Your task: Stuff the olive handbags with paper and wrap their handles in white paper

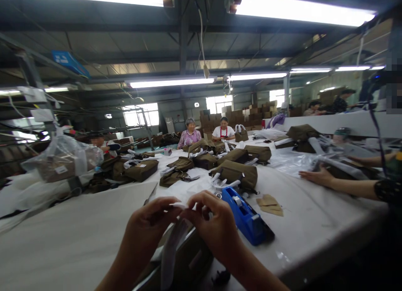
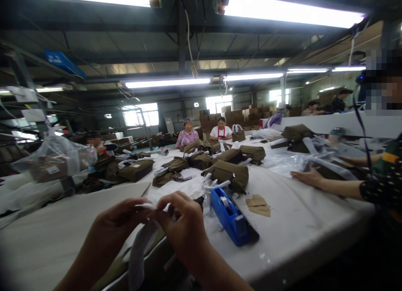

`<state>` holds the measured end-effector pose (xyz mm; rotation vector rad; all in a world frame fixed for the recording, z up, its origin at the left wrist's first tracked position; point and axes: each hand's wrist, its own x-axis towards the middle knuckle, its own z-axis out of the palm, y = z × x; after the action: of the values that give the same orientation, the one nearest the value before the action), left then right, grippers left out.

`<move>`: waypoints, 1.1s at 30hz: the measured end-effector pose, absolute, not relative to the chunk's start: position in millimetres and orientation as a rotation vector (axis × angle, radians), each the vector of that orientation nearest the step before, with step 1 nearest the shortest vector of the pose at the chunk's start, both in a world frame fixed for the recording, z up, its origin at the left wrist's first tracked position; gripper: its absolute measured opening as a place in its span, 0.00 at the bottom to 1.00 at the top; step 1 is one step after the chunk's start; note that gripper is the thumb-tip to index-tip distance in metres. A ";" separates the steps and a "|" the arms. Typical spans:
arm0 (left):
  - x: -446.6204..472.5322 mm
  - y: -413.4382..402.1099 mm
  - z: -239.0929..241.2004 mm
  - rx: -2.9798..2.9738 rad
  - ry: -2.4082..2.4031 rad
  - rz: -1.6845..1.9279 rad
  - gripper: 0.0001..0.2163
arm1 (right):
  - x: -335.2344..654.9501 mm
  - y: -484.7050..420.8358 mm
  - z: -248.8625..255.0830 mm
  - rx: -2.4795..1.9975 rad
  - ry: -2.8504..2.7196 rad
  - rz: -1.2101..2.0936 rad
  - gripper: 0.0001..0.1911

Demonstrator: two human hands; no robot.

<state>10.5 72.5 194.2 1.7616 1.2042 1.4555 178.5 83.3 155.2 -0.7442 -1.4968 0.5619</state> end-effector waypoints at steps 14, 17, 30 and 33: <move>15.0 72.2 195.9 1.654 1.206 1.542 0.13 | 175.4 68.4 146.0 -0.593 -1.374 0.711 0.07; 13.9 74.0 193.9 1.695 1.250 1.605 0.13 | 173.4 71.4 145.5 -0.592 -1.298 1.058 0.14; 8.0 55.4 185.1 2.704 1.076 1.751 0.13 | 174.8 78.3 152.0 -0.588 -1.264 1.259 0.24; 9.5 52.3 183.4 2.631 1.055 1.732 0.14 | 176.8 76.4 152.1 -0.541 -1.290 1.306 0.24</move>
<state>9.5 52.3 183.4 2.6307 1.0549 1.7321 176.8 76.4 152.1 -0.5407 -1.2903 1.3065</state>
